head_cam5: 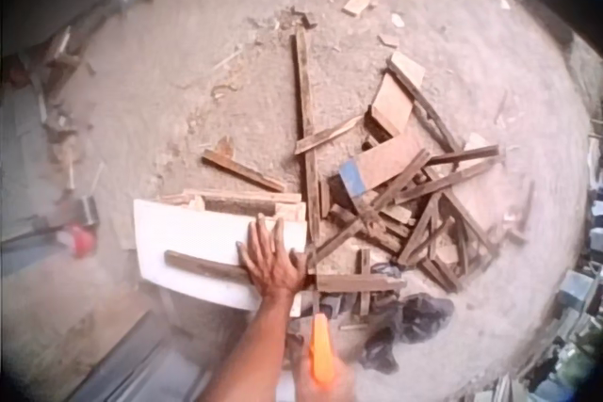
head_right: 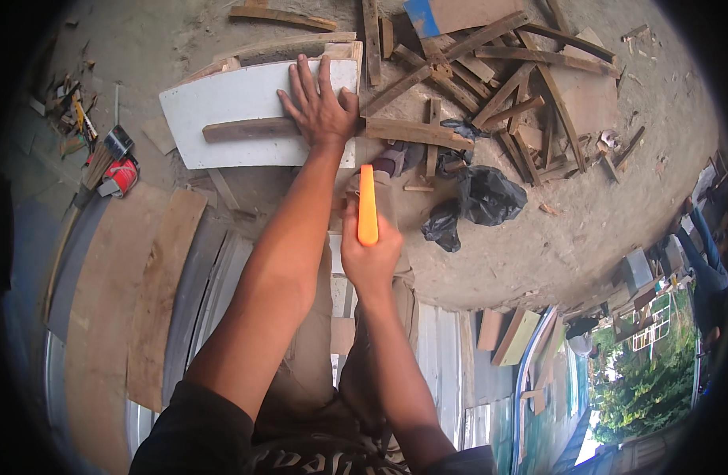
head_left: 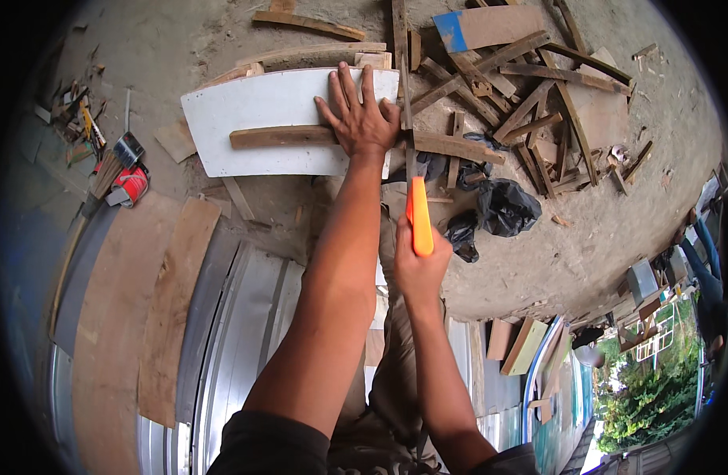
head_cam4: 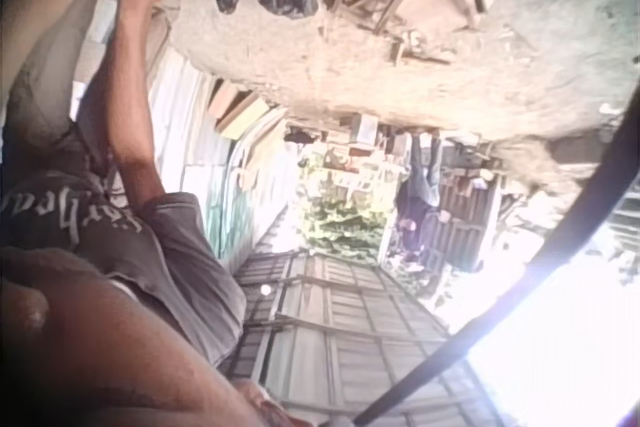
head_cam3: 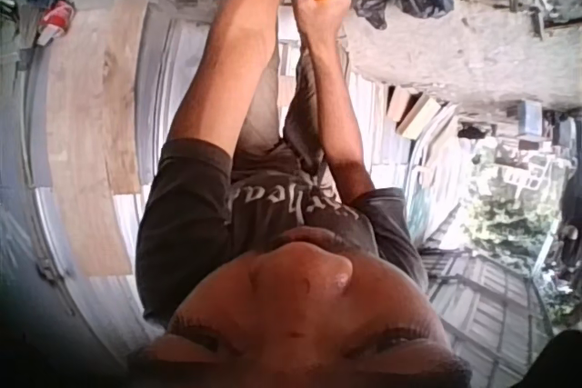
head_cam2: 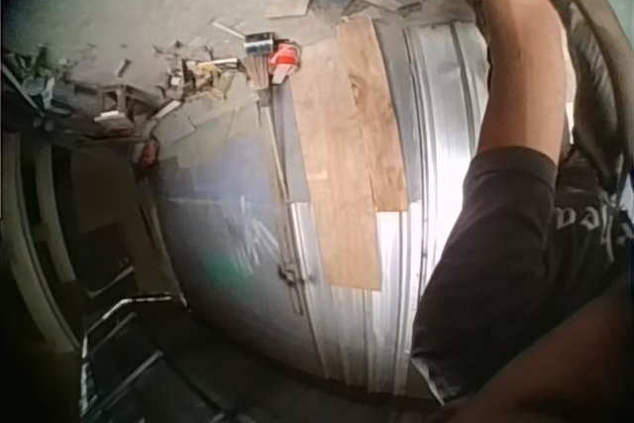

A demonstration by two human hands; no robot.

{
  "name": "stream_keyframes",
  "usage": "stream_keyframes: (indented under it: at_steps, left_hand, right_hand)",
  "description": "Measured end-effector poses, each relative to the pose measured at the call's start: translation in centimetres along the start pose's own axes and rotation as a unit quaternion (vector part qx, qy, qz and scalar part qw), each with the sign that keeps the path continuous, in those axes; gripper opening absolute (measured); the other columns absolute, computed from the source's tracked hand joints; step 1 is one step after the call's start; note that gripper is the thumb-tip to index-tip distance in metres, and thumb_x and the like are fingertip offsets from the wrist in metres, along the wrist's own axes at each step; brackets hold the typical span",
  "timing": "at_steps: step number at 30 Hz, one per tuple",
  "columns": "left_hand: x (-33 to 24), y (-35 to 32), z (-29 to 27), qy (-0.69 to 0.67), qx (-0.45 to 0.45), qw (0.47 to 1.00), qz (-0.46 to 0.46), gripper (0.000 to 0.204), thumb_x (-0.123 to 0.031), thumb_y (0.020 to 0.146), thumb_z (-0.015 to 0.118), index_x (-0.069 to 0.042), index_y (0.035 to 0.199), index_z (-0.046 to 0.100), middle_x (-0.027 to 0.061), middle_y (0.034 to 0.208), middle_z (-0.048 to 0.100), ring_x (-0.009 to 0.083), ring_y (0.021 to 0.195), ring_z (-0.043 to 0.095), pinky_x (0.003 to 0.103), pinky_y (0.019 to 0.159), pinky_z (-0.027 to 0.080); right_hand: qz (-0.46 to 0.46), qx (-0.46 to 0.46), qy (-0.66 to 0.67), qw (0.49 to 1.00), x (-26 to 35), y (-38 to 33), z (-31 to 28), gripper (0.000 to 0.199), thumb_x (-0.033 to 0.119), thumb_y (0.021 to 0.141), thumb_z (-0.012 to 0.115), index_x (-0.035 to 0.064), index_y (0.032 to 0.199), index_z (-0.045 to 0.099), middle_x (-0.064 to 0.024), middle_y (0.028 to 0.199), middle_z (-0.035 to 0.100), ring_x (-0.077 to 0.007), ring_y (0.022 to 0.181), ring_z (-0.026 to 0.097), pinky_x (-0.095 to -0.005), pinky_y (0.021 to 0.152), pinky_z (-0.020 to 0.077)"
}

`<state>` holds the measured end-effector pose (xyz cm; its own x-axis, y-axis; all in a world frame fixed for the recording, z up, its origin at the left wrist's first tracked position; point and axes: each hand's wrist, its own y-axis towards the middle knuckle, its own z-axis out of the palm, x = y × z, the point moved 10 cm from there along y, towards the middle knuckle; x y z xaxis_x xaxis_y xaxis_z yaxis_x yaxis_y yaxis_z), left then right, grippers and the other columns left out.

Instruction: The person cuts a wooden plank with a hand saw, then assembles two wooden pieces into a frame using nails and a hammer. The person hammers nails into the wood to secure the joint.

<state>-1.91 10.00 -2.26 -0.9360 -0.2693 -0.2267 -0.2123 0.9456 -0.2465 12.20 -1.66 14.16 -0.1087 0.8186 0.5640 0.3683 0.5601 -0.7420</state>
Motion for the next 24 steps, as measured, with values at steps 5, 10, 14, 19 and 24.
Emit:
stream_keyframes:
  at_steps: [5,10,14,19,24]
  left_hand:
    - [0.4,0.0,-0.2,-0.016,-0.006,1.000,-0.005,0.073,-0.033,0.084,0.049,-0.023,0.154,0.030,0.0129,0.165,0.013,0.0306,0.152,0.010,0.063,0.117,-0.001]
    - [0.2,0.1,-0.3,-0.007,-0.004,1.000,-0.003,0.076,-0.034,0.082,0.051,-0.022,0.154,0.031,0.0131,0.165,0.011,0.0307,0.152,0.010,0.063,0.118,-0.003]
    - [0.5,0.0,0.3,-0.016,-0.002,1.000,0.000,0.077,-0.035,0.083,0.051,-0.022,0.155,0.028,0.0123,0.166,0.009,0.0301,0.153,0.008,0.063,0.118,-0.004]
    - [0.9,-0.3,-0.6,-0.088,-0.021,0.996,0.022,0.080,-0.038,0.084,0.056,-0.016,0.154,0.027,0.0157,0.164,0.013,0.0326,0.152,0.008,0.064,0.117,-0.004]
    - [3.0,-1.2,-4.3,-0.116,-0.018,0.993,0.016,0.100,-0.057,0.079,0.070,-0.011,0.153,0.021,0.0257,0.161,0.010,0.0447,0.150,0.004,0.076,0.108,-0.002]
  right_hand:
    - [-0.063,0.000,-0.046,0.997,-0.8,-10.9,-4.1,0.011,0.000,0.087,0.064,-0.0092,0.092,0.068,-0.0054,0.057,0.056,-0.0077,0.053,0.055,-0.0276,0.049,0.0443]
    - [0.008,0.012,0.007,1.000,-1.3,-2.4,-1.1,0.019,0.007,0.092,0.065,-0.0020,0.076,0.060,0.0015,0.057,0.050,-0.0053,0.055,0.043,-0.0264,0.049,0.0375]
    - [-0.071,0.005,-0.008,0.997,-1.1,-0.6,1.2,0.023,0.011,0.095,0.063,-0.0025,0.076,0.059,0.0020,0.060,0.049,-0.0052,0.057,0.041,-0.0260,0.051,0.0367]
    - [-0.082,-0.005,0.008,0.997,-0.9,-1.8,1.4,0.031,0.018,0.093,0.068,-0.0018,0.072,0.058,-0.0011,0.055,0.049,-0.0086,0.054,0.041,-0.0302,0.050,0.0378]
    - [-0.088,-0.011,-0.011,0.996,-0.5,-1.6,1.5,0.039,0.029,0.095,0.068,-0.0009,0.073,0.057,-0.0038,0.056,0.047,-0.0106,0.054,0.042,-0.0317,0.050,0.0370]
